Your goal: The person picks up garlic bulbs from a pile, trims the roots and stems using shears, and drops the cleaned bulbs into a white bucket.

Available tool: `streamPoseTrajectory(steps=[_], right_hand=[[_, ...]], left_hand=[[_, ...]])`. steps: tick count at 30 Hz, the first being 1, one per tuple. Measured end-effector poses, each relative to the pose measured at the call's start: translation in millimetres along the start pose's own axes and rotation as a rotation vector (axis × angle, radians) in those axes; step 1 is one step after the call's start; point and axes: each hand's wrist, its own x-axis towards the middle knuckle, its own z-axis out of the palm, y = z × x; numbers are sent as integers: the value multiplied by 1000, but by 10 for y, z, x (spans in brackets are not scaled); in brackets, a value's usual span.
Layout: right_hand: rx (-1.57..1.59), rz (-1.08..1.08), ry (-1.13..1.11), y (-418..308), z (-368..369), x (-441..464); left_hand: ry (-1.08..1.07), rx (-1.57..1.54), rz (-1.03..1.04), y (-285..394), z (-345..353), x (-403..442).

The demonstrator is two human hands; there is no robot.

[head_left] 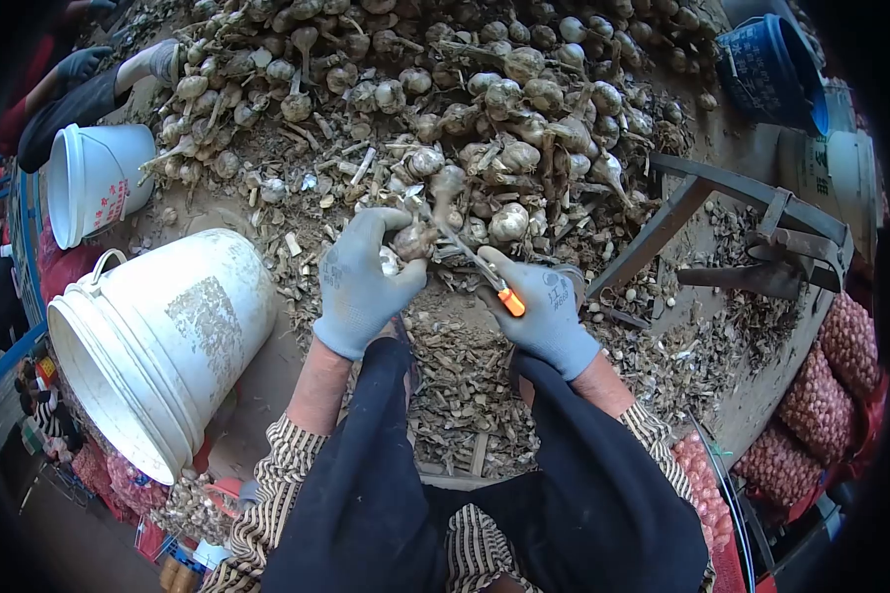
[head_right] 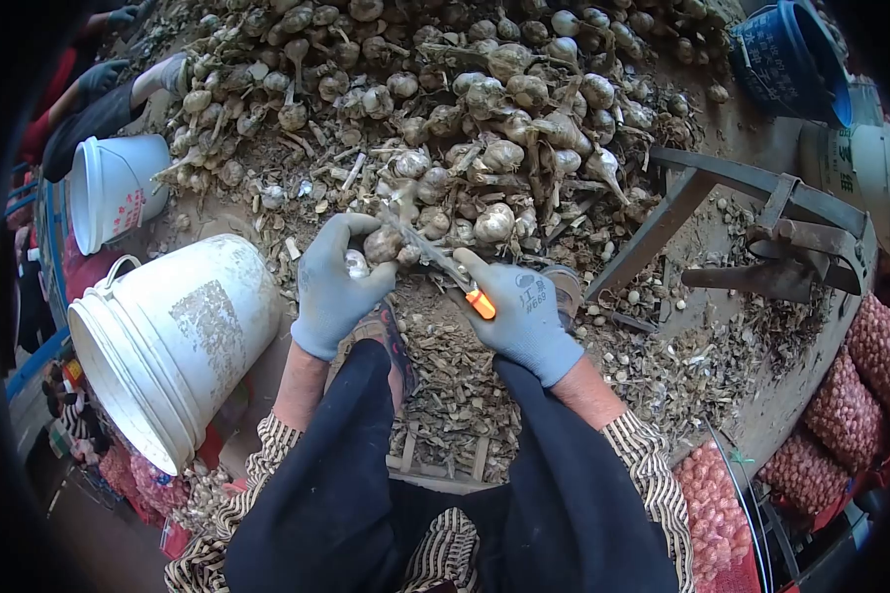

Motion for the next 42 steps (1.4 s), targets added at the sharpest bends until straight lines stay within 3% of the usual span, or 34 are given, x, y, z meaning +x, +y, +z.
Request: streamPoseTrajectory(steps=[3, 5, 6, 9, 10, 12, 13, 16, 17, 18, 19, 21, 23, 26, 30, 32, 33, 35, 36, 38, 42], right_hand=[[419, 273, 32, -4, 93, -91], [510, 352, 15, 136, 110, -146], [605, 439, -9, 166, 108, -184], [763, 431, 53, 202, 114, -271], [781, 425, 74, 208, 134, -309], [829, 455, 73, 204, 153, -365], [871, 490, 73, 206, 169, -372], [830, 453, 105, 271, 231, -383], [822, 453, 105, 273, 210, -376], [815, 438, 107, 246, 180, -354], [809, 424, 110, 227, 157, -333], [792, 429, 116, 225, 127, -317], [793, 438, 129, 224, 123, -344], [700, 427, 109, 321, 148, -421], [813, 491, 73, 217, 67, -385], [820, 497, 41, 202, 33, -361], [774, 471, -1, 197, 41, -369], [611, 418, -108, 168, -4, -347], [614, 425, -104, 168, 16, -335], [479, 344, -141, 146, 58, -332], [452, 292, -160, 100, 101, -253]], left_hand=[[157, 13, -74, 82, -298, -127], [429, 260, 81, 236, -764, -273], [718, 75, 25, 297, -943, -391], [1172, 595, -99, 288, -1917, -763], [1133, 740, -155, 258, -2186, -906], [857, 1471, -189, 317, -2452, -957], [863, 1475, -191, 374, -2368, -890], [768, 693, 53, 389, -1598, -566], [599, 544, 62, 365, -1259, -402], [368, 388, 206, 335, -964, -72], [259, 323, 344, 249, -619, 209], [61, 311, 318, 50, 128, 650], [-268, 548, 289, -265, 637, 949], [-400, 611, 153, -601, 695, 1078], [-383, 569, 137, -758, 354, 928], [-237, -36, -100, -803, 221, 770], [-241, -37, -101, -758, 198, 645], [-61, -1058, -403, -653, 98, 381], [-69, -1057, -406, -586, 93, 282], [-83, -1465, -430, -452, 182, 77], [-169, -1454, -497, -322, 338, -120]])
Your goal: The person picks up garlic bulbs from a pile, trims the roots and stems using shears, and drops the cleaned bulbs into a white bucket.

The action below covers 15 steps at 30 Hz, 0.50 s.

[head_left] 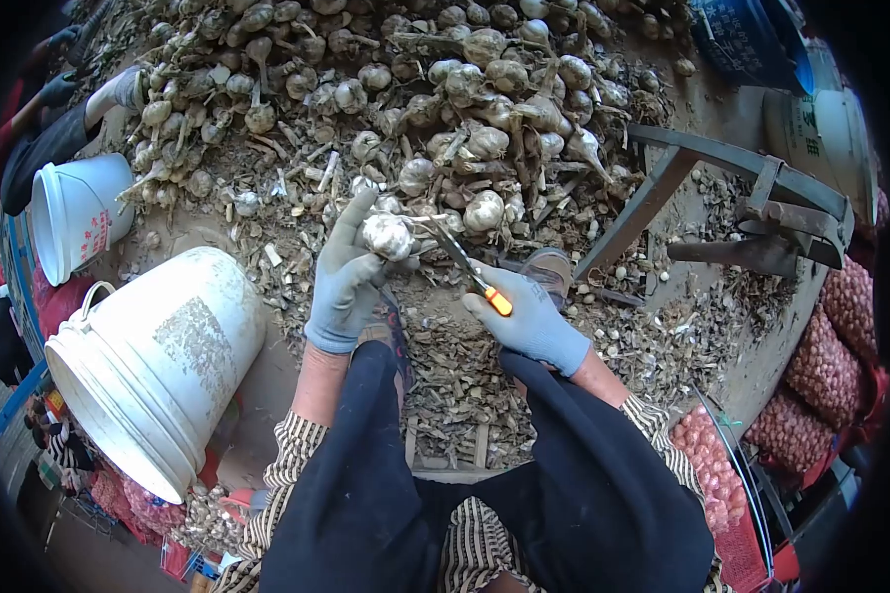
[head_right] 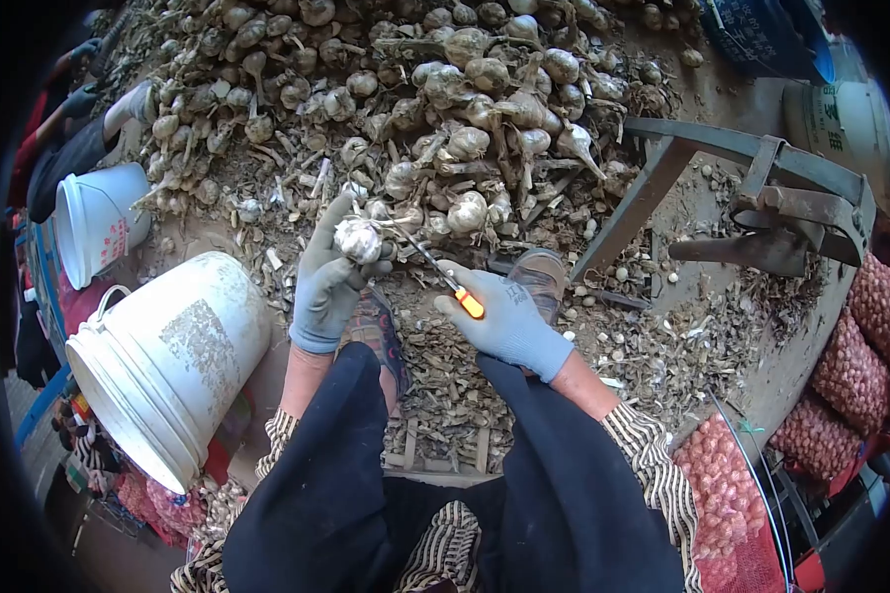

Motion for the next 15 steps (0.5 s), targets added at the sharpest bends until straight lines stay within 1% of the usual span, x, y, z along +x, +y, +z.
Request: streamPoseTrajectory(steps=[1, 3, 4, 5, 6, 8, 9, 10, 11, 12, 13, 14, 15], right_hand=[[-21, -54, 45, 21, 42, 21], [-39, -15, 32, -74, -1, 54], [-55, 28, 25, -118, -14, 73], [-35, -19, 83, -34, 48, 79], [-33, -20, 82, -2, 83, 61], [60, 78, 53, 36, 110, 31], [86, 121, 15, 51, 109, 16], [84, 114, 15, 103, 126, 24], [248, 159, 21, 185, 150, 19], [415, 204, 29, 233, 165, 20], [450, 165, 63, 240, 176, 13], [453, 168, 60, 231, 167, 11], [370, 156, 65, 204, 136, 8]], left_hand=[[5, -4, 1, -60, -18, -18], [-31, 31, 88, -176, -74, -33], [-29, 32, 92, -201, -77, -55], [-50, 2, 76, -233, -74, -90], [-70, -26, 58, -250, -71, -115], [-94, -63, 91, -271, -140, -89], [-152, -192, 85, -225, -173, -62], [-215, -321, 80, -166, -212, -15], [-221, -470, 89, -78, -271, 8], [-182, -430, 124, 43, -284, 46], [-178, -381, 120, 226, -258, 95], [-173, -333, 114, 377, -266, 164], [-170, -333, 111, 459, -379, 256]])
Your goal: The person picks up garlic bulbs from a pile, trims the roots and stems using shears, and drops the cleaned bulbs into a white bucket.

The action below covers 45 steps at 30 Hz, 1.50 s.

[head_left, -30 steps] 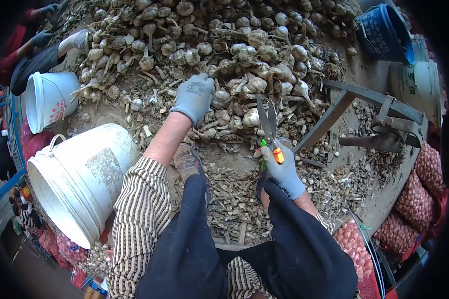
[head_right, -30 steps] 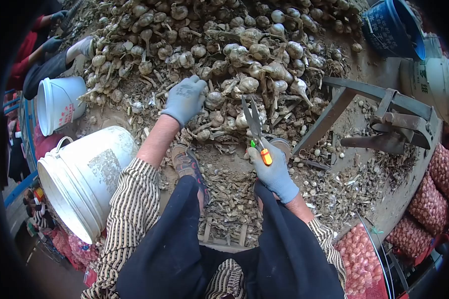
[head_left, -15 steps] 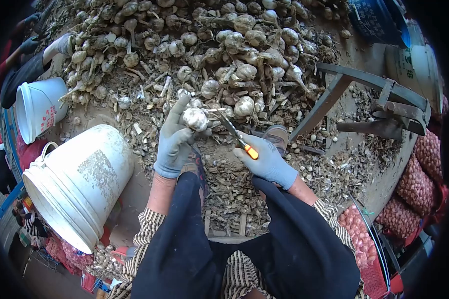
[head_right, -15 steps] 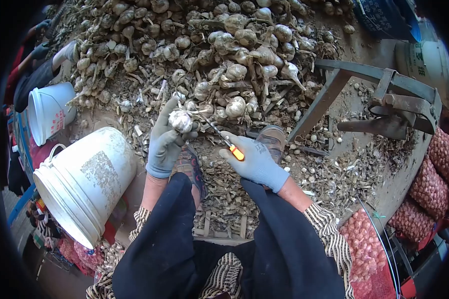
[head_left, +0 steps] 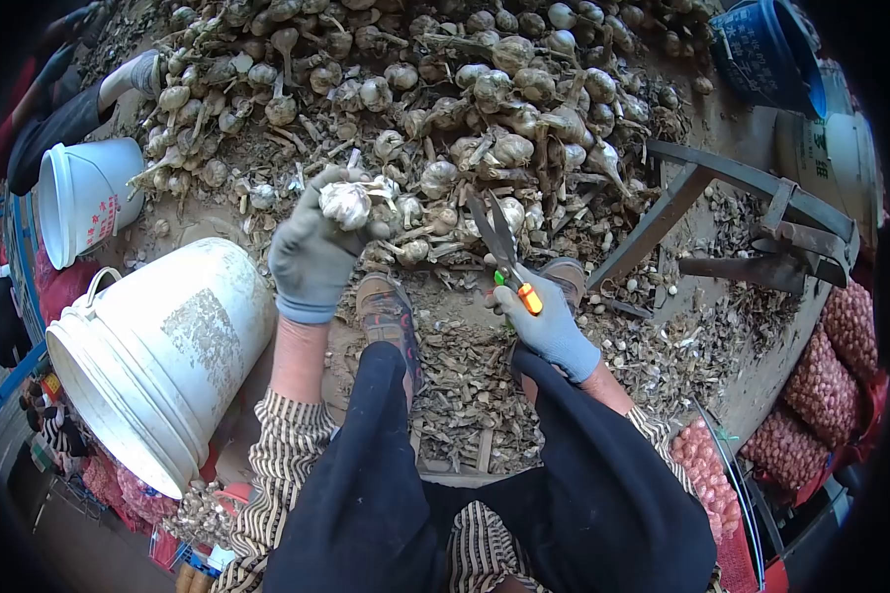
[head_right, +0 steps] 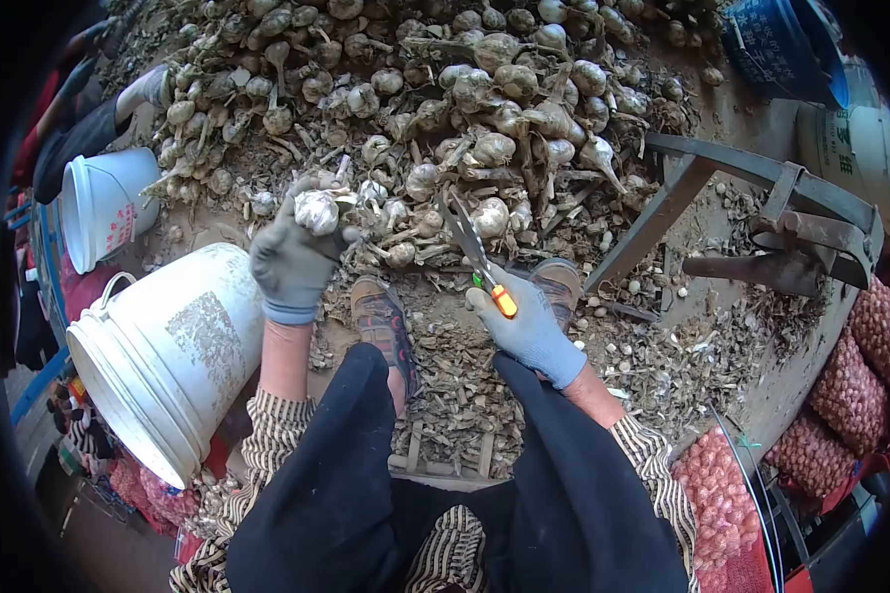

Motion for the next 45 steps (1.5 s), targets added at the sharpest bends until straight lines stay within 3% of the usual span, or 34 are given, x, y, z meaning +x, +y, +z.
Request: streamPoseTrajectory(steps=[2, 3, 5, 7, 8, 10, 11, 14, 15, 17, 18, 20, 23, 28, 30, 34, 35, 36, 37, 40, 41, 42, 43, 44, 45], right_hand=[[-84, -16, 13, -82, -28, -8], [-13, 8, 18, -129, -36, -3], [50, 30, 24, -128, -57, 6], [103, -31, 85, -4, -59, 28], [140, -36, 102, 18, -47, 28], [129, -39, 96, -57, -54, -5], [129, -47, 96, -84, -61, -10], [109, -23, 80, 36, -86, -67], [117, -22, 87, 18, -102, -90], [-123, -56, 57, -56, -137, -108], [-250, -119, 54, -45, -144, -105], [-317, -194, 38, -173, -125, -95], [-443, -261, 2, -246, -95, -68], [-514, -361, -34, -305, -52, 18], [-548, -410, -2, -332, -14, 20], [-500, -415, 13, -287, 3, -56], [-293, -165, 5, -267, -8, -67], [-81, 84, -4, -254, -12, -75], [-95, 36, 4, -260, -53, -85], [90, -6, 13, -148, -60, -128], [104, -15, 10, -121, -60, -149], [118, -26, 4, -96, -59, -165], [127, -33, -7, -65, -59, -180], [102, -35, 5, -30, -63, -186], [76, -36, 16, -52, -52, -175]], left_hand=[[31, 546, -23, 167, -21, 220], [29, 543, -21, 119, 61, 310], [2, 1957, 22, -155, 291, 519], [-198, 2394, -35, -441, 303, 746], [-195, 2389, -31, -582, 291, 845], [-163, 2570, -219, -765, 286, 961], [-160, 2570, -215, -731, 242, 983], [-174, 2096, -160, -428, 99, 889], [-185, 2100, -163, -321, 144, 736], [94, 1079, -162, -138, 349, 392], [91, 1086, -170, -174, 377, 231], [179, 287, -109, -269, 350, -70], [49, 27, -199, -463, 266, -305], [81, 66, -151, -680, 381, -446], [210, 386, -233, -636, 379, -451], [334, 442, -203, -516, 515, -469], [336, 443, -197, -430, 536, -500], [242, 513, -115, -283, 513, -574], [147, 580, -31, -140, 568, -633], [664, 1288, 536, 369, 1000, -1278], [304, 1966, 1002, 799, 1026, -1483], [343, 2084, 1253, 1217, 1177, -1680], [363, 1959, 1408, 1531, 1277, -1876], [844, 1640, 1559, 1443, 1408, -1832], [1007, 2027, 1505, 1586, 1543, -1886]])
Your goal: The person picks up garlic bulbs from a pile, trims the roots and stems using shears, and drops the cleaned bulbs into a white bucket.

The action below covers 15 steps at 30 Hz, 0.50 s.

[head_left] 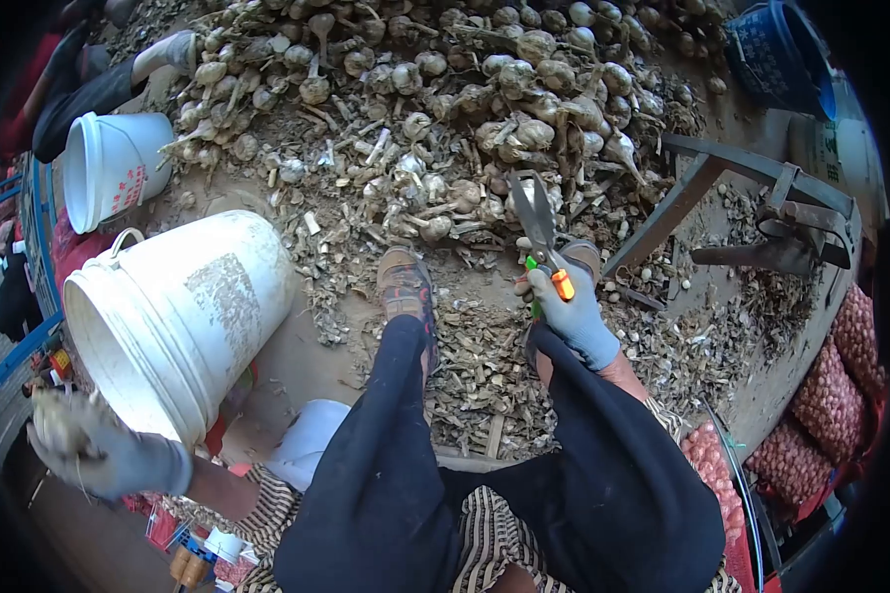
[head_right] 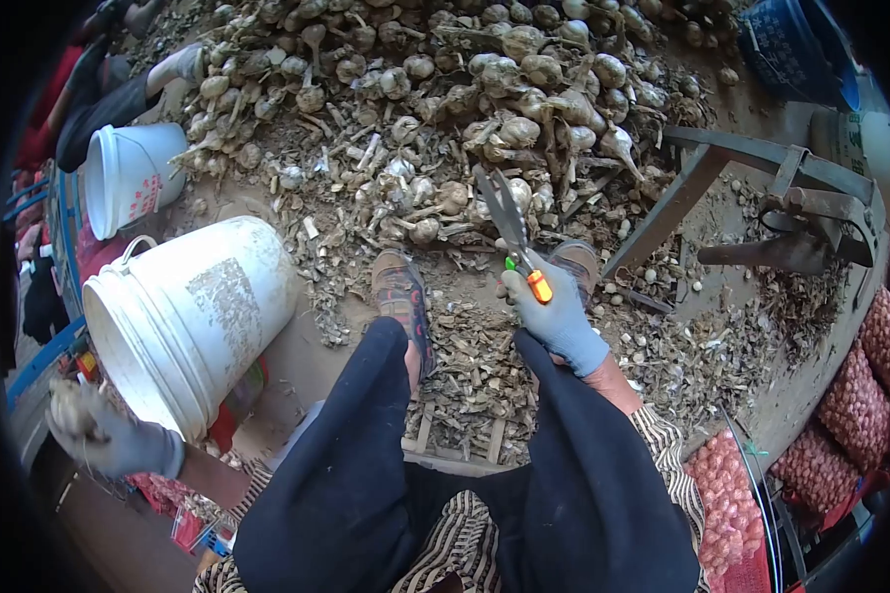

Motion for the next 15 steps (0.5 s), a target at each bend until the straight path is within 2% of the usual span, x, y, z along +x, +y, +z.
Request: streamPoseTrajectory(steps=[2, 3, 5, 6, 7, 8, 10, 12, 13, 15], right_hand=[[57, -7, 10, -42, 44, 24], [95, -21, 22, -58, 39, 32], [80, -24, 26, -95, -2, 23], [72, -20, 29, -102, -6, 16], [108, -8, 34, -106, 5, 11], [148, 5, 38, -98, 15, 1], [101, -6, 44, -60, -18, 0], [-18, -64, 45, -59, -68, -23], [12, 1, 62, -113, -70, -45], [14, -7, 77, -81, -65, -52]], left_hand=[[-148, 838, 404, -15, -31, 167], [-108, 657, 260, 7, 19, -25], [-238, 98, 166, 276, 260, -464], [-433, -66, 108, 521, 417, -732], [-671, -263, 184, 697, 662, -894], [-819, -435, 242, 790, 1034, -1101], [-1056, -329, 401, 970, 1626, -1534], [-1292, -261, 443, 847, 2189, -2006], [-1306, -272, 450, 828, 2345, -2094], [-1455, -141, 292, 774, 2606, -2166]])
